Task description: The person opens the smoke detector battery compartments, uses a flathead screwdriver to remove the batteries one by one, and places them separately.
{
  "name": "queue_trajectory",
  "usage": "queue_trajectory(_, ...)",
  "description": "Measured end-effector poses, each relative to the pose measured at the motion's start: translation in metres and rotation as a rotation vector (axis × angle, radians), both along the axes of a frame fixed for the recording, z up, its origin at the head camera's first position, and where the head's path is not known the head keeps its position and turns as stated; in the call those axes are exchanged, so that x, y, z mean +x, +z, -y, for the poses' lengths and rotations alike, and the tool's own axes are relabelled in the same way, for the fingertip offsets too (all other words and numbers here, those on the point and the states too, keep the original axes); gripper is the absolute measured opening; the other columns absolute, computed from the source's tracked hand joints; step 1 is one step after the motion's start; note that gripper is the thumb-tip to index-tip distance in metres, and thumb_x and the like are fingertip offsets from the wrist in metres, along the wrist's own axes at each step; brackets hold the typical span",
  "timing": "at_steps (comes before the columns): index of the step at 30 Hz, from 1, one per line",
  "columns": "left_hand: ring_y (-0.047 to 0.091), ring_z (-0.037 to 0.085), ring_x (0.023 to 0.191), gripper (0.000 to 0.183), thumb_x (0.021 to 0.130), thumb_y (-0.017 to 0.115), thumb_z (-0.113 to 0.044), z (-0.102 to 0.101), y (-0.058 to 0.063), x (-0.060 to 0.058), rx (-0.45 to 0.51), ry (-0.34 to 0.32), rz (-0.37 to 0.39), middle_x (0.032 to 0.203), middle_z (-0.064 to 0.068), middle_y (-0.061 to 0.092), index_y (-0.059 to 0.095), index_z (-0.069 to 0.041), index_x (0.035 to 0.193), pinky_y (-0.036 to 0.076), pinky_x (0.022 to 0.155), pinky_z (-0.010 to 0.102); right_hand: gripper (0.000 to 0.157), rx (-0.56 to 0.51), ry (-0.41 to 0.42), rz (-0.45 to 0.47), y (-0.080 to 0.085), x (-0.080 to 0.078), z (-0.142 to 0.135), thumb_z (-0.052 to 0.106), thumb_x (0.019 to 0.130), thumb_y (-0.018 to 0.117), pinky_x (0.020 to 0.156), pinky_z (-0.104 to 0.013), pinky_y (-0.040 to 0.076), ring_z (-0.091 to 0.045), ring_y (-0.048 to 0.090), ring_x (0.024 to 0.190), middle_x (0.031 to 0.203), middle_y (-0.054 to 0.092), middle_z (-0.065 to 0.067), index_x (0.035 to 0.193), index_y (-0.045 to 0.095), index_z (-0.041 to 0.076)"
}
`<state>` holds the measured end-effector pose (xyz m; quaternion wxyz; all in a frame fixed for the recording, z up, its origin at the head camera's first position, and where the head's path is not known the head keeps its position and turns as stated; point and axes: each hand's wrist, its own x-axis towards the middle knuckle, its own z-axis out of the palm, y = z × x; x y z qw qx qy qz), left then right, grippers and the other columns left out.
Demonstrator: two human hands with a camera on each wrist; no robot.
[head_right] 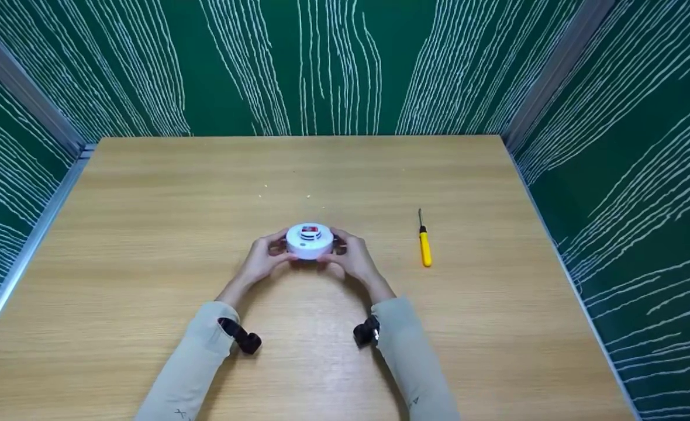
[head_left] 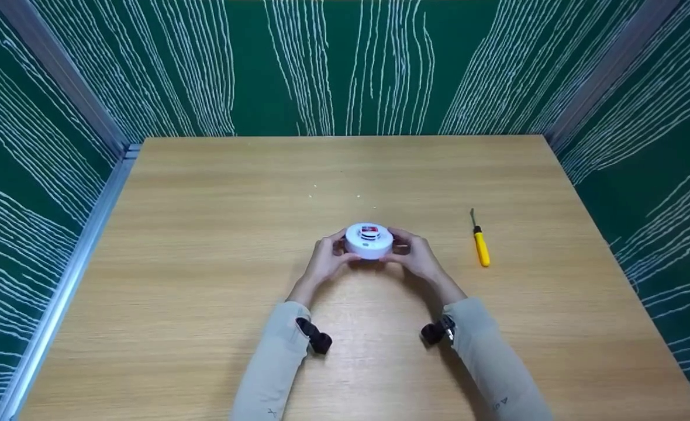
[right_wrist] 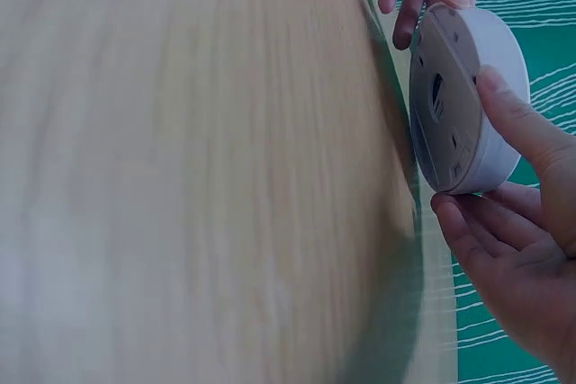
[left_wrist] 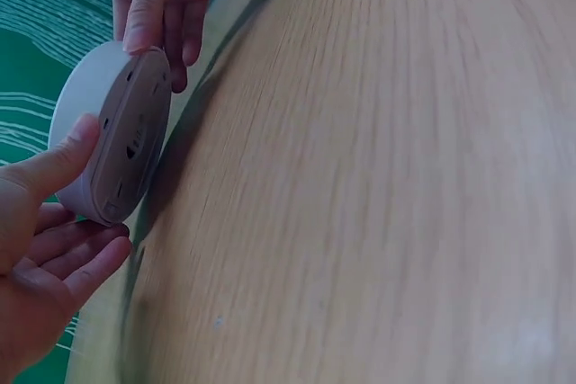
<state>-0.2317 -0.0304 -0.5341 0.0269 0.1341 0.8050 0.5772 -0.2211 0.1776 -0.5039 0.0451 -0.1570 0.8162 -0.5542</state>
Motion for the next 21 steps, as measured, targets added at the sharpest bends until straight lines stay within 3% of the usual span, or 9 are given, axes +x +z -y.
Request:
queue_trajectory(8, 0.057, 0.03, 0.097, 0.064, 0.071, 0.072, -0.011, 0.0, 0.001, 0.006, 0.103, 0.025, 0.02, 0.112, 0.026, 0.054, 0.043, 0.011, 0.124, 0.05, 0.08, 0.025, 0.058, -0.054, -0.044, 0.014, -0.001, 0.004, 0.0, -0.001, 0.072, 0.07, 0.087, -0.046, 0.045, -0.041, 0.053, 0.098, 0.112, 0.05, -0.033, 0.12, 0.042, -0.018)
queue_trajectory(15, 0.059, 0.028, 0.092, 0.061, 0.074, 0.07, -0.016, 0.0, 0.001, 0.011, 0.097, 0.067, 0.017, 0.108, 0.024, 0.057, 0.044, 0.011, 0.123, 0.051, 0.078, 0.024, 0.06, -0.033, -0.091, 0.013, -0.025, -0.004, -0.006, 0.015, 0.072, 0.072, 0.082, -0.03, 0.05, -0.031, 0.057, 0.095, 0.109, 0.056, -0.025, 0.12, 0.047, -0.011)
queue_trajectory(21, 0.061, 0.028, 0.086, 0.059, 0.074, 0.07, -0.018, 0.0, -0.001, 0.012, 0.115, 0.098, -0.004, 0.101, 0.025, 0.059, 0.047, 0.012, 0.119, 0.052, 0.074, 0.024, 0.057, -0.038, -0.124, 0.003, -0.022, -0.002, -0.004, 0.02, 0.073, 0.071, 0.08, -0.029, 0.051, -0.03, 0.059, 0.092, 0.106, 0.058, -0.023, 0.118, 0.051, -0.009)
